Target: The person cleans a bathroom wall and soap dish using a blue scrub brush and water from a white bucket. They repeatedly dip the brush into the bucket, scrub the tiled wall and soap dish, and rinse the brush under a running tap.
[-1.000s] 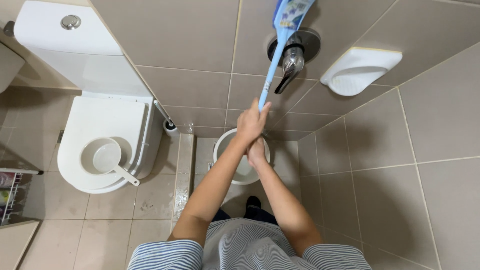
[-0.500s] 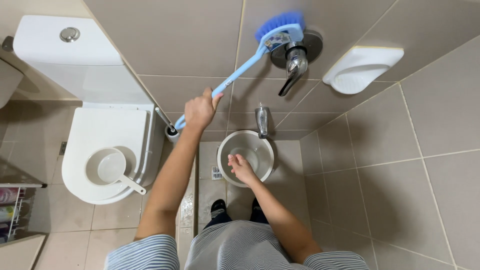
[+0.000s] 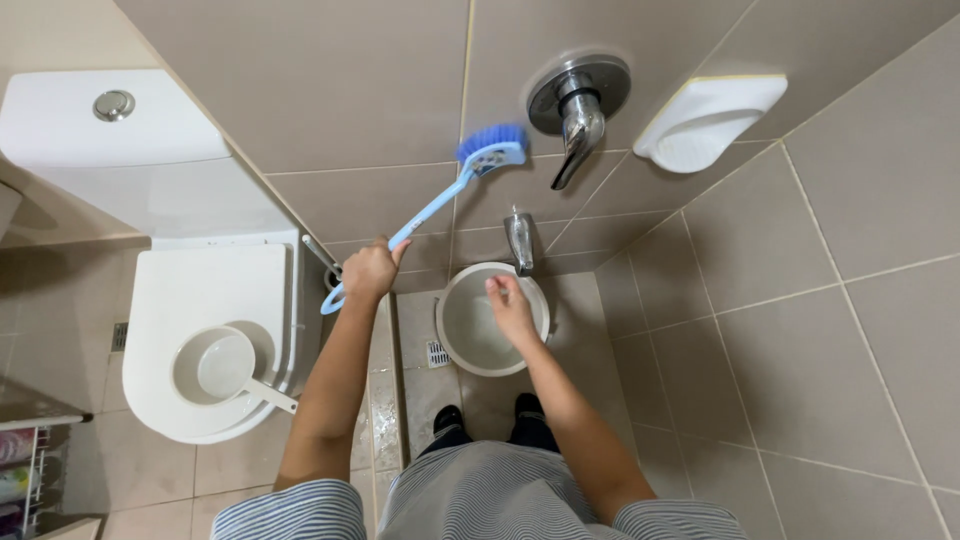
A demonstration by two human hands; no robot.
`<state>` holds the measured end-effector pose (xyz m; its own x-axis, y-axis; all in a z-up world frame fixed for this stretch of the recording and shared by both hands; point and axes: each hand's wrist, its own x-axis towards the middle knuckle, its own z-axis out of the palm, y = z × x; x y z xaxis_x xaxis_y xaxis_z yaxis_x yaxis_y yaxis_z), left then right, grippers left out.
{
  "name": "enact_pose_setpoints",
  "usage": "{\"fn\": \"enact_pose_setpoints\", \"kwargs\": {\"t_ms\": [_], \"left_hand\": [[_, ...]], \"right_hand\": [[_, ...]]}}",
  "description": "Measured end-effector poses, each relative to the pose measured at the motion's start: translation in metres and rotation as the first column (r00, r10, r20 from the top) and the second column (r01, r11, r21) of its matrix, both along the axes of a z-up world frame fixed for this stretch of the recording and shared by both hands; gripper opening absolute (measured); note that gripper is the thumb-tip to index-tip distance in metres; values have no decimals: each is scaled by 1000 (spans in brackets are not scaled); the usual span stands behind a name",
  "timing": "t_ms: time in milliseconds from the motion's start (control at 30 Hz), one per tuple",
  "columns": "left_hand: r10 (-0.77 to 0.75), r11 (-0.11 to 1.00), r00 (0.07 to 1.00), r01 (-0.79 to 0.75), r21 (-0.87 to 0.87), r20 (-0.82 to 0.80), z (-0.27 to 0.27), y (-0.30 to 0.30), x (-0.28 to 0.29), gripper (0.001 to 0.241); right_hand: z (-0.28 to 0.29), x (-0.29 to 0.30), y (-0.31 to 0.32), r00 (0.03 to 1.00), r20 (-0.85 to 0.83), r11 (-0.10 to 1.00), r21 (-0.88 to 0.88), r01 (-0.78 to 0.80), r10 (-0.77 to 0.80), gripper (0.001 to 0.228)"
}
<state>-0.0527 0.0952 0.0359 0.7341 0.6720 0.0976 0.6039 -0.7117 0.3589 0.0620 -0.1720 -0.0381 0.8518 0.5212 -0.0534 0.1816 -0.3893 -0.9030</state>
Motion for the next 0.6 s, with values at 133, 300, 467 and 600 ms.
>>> {"fn": "enact_pose_setpoints", "kwargs": {"t_ms": [133,300,467,600], "left_hand": [[-7,998,1000,7,61,4,38,-4,3,60],[19,1000,986,-23,21,165,74,-31,18,60],[61,976,988,-29,-215,139,56,-55,25,55],[87,897,982,-5,-442,166,48,-59,8,49]], "right_hand": [[44,34,30,999,11,983,176,49,-52,47],[191,63,110,956,225,884,463,67,-190,75],[240,69,174,898,209,781,591,201,-388,89],[174,84,195,725,517,840,520,157,-455,89]]}}
